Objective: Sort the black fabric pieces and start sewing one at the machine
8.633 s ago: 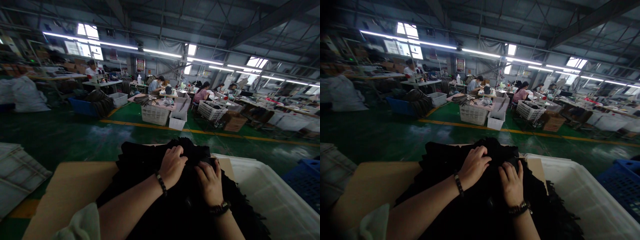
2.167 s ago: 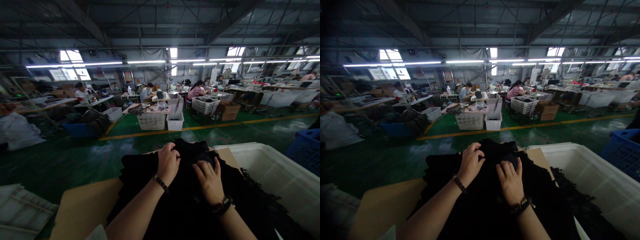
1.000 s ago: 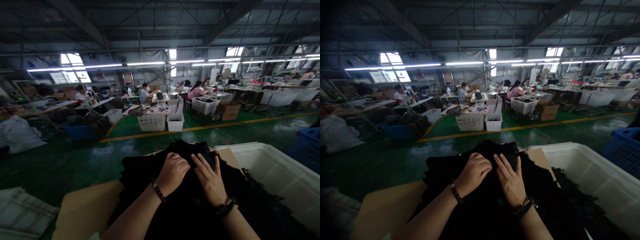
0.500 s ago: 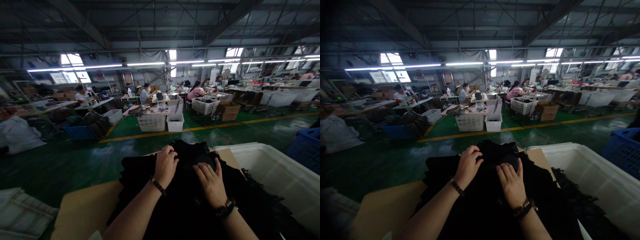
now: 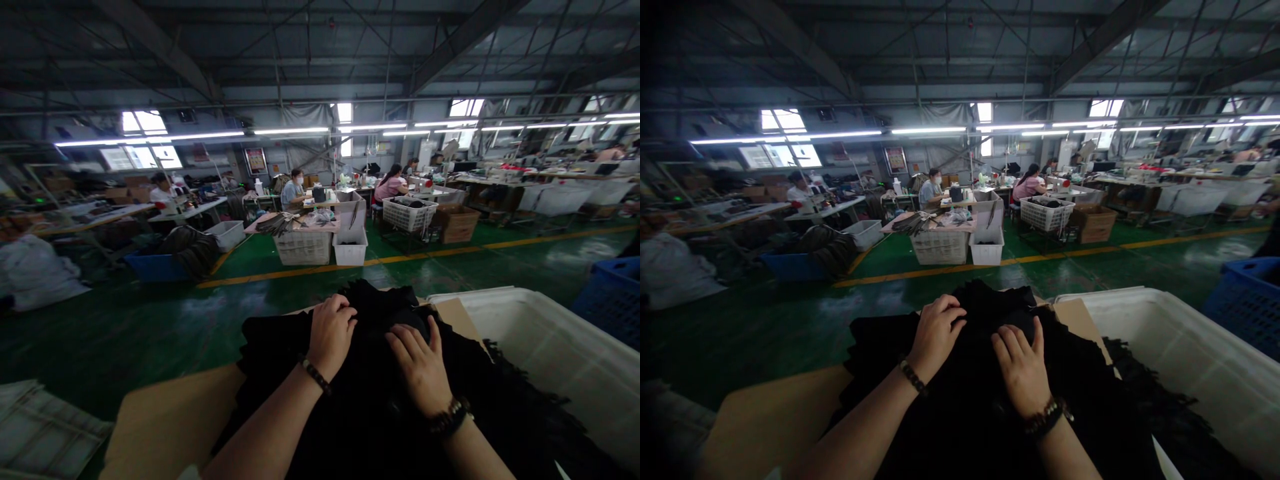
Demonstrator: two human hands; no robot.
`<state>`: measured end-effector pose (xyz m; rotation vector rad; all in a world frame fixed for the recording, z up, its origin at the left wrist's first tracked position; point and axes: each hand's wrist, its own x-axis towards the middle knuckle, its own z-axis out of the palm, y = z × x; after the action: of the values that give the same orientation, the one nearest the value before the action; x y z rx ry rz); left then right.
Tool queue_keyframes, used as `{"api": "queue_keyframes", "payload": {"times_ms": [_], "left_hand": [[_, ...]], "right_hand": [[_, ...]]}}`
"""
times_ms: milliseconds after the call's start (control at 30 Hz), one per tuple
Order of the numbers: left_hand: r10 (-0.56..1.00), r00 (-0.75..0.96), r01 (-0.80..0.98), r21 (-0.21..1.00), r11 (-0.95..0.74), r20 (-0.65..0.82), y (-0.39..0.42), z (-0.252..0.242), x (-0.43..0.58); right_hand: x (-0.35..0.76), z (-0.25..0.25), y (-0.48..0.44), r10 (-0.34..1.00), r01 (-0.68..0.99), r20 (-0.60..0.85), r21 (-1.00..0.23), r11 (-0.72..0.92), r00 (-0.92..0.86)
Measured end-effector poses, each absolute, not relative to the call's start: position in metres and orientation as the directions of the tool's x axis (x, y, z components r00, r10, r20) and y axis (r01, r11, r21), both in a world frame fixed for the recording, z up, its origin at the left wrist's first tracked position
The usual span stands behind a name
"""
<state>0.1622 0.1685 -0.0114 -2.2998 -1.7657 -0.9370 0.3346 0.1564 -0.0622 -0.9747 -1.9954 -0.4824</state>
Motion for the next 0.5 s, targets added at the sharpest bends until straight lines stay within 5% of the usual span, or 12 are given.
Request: {"api": "queue_keyframes", "payload": {"times_ms": [500], "left_hand": [[0.746, 0.267, 0.917, 0.077, -0.391, 0.61, 0.1689, -0.0165, 0.1613]], "right_hand": [[0.3347, -0.0626, 0.1579, 0.434, 0.777, 0.829, 0.001, 0.629, -0.353]]}}
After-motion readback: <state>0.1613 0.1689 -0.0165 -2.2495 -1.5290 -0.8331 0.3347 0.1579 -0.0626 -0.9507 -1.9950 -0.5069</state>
